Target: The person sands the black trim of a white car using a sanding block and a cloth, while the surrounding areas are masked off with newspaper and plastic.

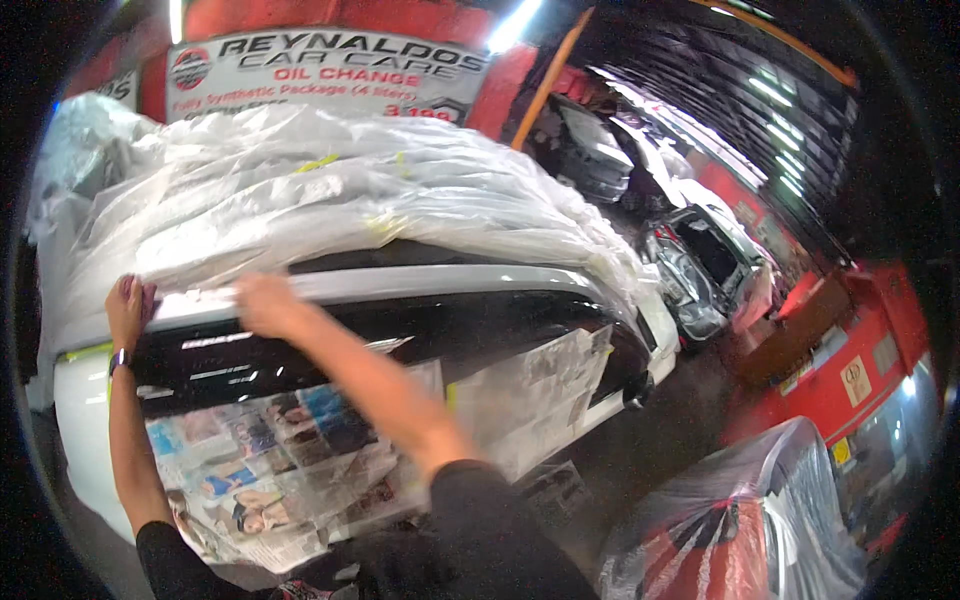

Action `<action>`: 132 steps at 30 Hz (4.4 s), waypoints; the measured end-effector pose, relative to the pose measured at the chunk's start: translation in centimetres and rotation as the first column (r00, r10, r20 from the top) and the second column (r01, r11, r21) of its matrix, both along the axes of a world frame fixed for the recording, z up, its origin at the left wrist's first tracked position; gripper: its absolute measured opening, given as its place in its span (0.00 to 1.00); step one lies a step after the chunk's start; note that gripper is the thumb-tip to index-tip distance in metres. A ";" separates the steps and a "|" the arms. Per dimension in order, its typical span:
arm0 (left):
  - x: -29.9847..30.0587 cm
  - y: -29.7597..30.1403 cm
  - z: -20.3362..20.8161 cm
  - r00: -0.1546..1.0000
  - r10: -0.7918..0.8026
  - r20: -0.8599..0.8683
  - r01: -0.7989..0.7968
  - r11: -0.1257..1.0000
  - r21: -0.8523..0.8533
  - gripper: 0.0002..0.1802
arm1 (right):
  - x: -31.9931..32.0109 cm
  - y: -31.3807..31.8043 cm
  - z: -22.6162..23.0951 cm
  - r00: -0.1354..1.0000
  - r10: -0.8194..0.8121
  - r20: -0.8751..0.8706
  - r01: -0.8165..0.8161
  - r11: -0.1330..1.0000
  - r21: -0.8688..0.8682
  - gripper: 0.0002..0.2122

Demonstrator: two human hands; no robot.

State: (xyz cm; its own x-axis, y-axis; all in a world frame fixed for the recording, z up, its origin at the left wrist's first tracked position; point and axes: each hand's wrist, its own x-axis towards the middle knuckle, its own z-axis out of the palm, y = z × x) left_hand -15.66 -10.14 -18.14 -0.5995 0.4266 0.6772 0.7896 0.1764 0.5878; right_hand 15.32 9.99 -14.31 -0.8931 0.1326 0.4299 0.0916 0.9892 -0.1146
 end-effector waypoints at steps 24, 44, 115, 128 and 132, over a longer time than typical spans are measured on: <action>3.1 0.8 2.1 0.991 0.137 0.010 -0.136 0.990 -0.039 0.22 | 21.0 6.0 -3.2 0.970 -0.199 -0.137 0.238 0.880 0.410 0.31; 3.1 0.3 2.1 0.998 0.056 -0.039 -0.060 0.992 -0.114 0.19 | 24.1 7.6 -2.9 0.950 -0.230 -0.211 0.303 0.841 0.448 0.24; 43.8 27.2 5.5 0.952 -0.282 -0.116 0.257 0.947 -0.195 0.17 | 68.4 -22.9 -64.3 0.531 -0.317 0.786 0.813 -0.071 -0.578 0.29; 44.7 27.2 5.3 0.961 -0.262 -0.088 0.240 0.948 -0.208 0.14 | 70.1 -11.7 -58.7 0.391 -0.487 0.781 0.917 0.139 -0.373 0.18; 44.5 26.5 6.5 0.975 -0.217 -0.052 0.194 0.939 -0.284 0.16 | 66.6 -4.8 -50.4 0.336 -0.604 0.723 0.825 -0.181 -0.535 0.21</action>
State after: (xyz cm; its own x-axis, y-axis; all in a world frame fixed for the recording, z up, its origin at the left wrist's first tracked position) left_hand 28.87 16.40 -11.68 -0.4270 0.7116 0.5579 0.8686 0.1513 0.4718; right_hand 81.93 5.20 -64.69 0.0041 0.8490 -0.5283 0.7951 -0.3232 -0.5133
